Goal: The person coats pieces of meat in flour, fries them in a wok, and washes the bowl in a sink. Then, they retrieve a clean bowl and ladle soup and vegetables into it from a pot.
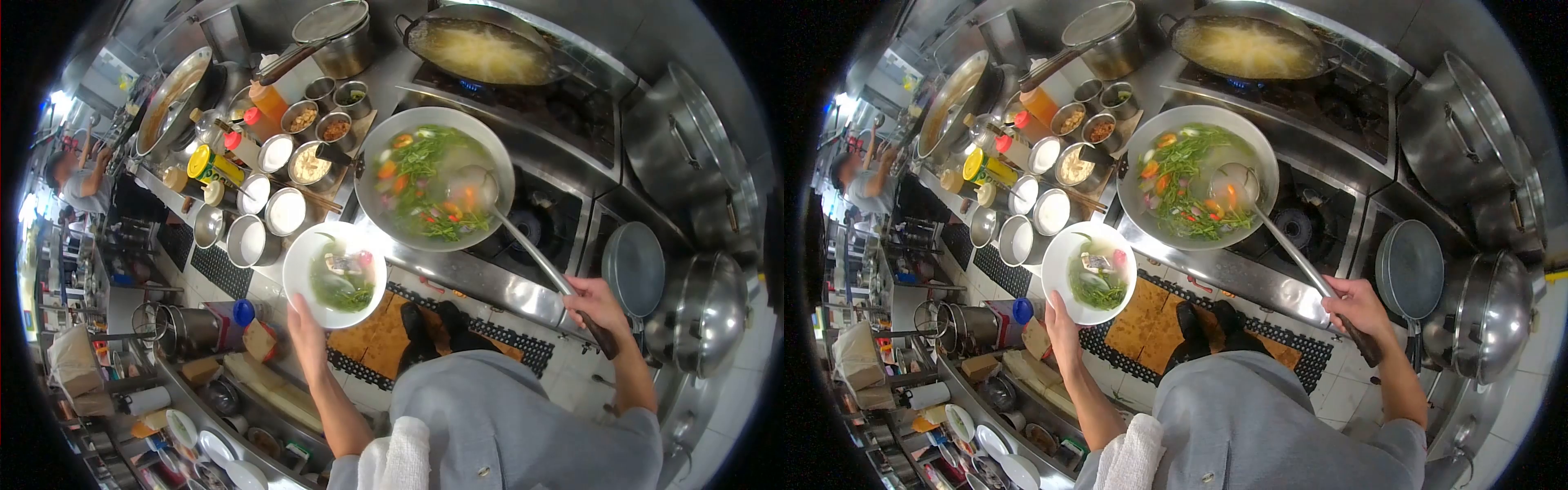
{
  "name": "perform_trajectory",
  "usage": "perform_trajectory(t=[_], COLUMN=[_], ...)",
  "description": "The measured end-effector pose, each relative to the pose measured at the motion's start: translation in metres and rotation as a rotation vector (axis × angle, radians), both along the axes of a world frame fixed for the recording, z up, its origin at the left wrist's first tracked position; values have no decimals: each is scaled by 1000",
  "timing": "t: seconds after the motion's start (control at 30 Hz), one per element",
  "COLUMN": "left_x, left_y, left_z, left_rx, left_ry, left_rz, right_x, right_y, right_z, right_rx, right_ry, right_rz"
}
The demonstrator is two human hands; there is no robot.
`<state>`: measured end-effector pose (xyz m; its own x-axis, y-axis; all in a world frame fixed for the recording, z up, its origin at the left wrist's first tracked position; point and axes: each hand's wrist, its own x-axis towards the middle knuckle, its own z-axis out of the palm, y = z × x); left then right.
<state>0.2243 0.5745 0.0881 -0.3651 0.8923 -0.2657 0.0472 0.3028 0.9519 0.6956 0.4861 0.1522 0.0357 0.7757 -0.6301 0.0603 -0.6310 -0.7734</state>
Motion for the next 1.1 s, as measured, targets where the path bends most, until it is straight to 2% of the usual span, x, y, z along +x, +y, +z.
perform_trajectory(t=[0.2, 0.43, 0.57, 0.73, 0.8, 0.9, 1.1], left_x=[1, -5, 7, 4, 6, 4, 0], left_y=[-1, -5, -7, -8, -8, -9, -6], left_z=[0, -11, 9, 6, 6, 4, -6], left_rx=[7, 32, -13, -8, -5, 21, 46], left_ry=[10, 38, -24, -7, -44, -55, -14], left_rz=[31, 34, 68, 58, 63, 85, 50], right_x=[3, -8, -12, -11, -8, -6, -1], right_y=[2, 7, 9, 12, 13, 12, 7], right_z=[8, 15, 16, 13, 10, 10, 16], right_rx=[28, 30, 1, -8, -36, -14, 4], right_ry=[-176, -286, -213, -128, 48, 136, 197], right_rz=[147, 189, 176, 178, 81, 19, -38])
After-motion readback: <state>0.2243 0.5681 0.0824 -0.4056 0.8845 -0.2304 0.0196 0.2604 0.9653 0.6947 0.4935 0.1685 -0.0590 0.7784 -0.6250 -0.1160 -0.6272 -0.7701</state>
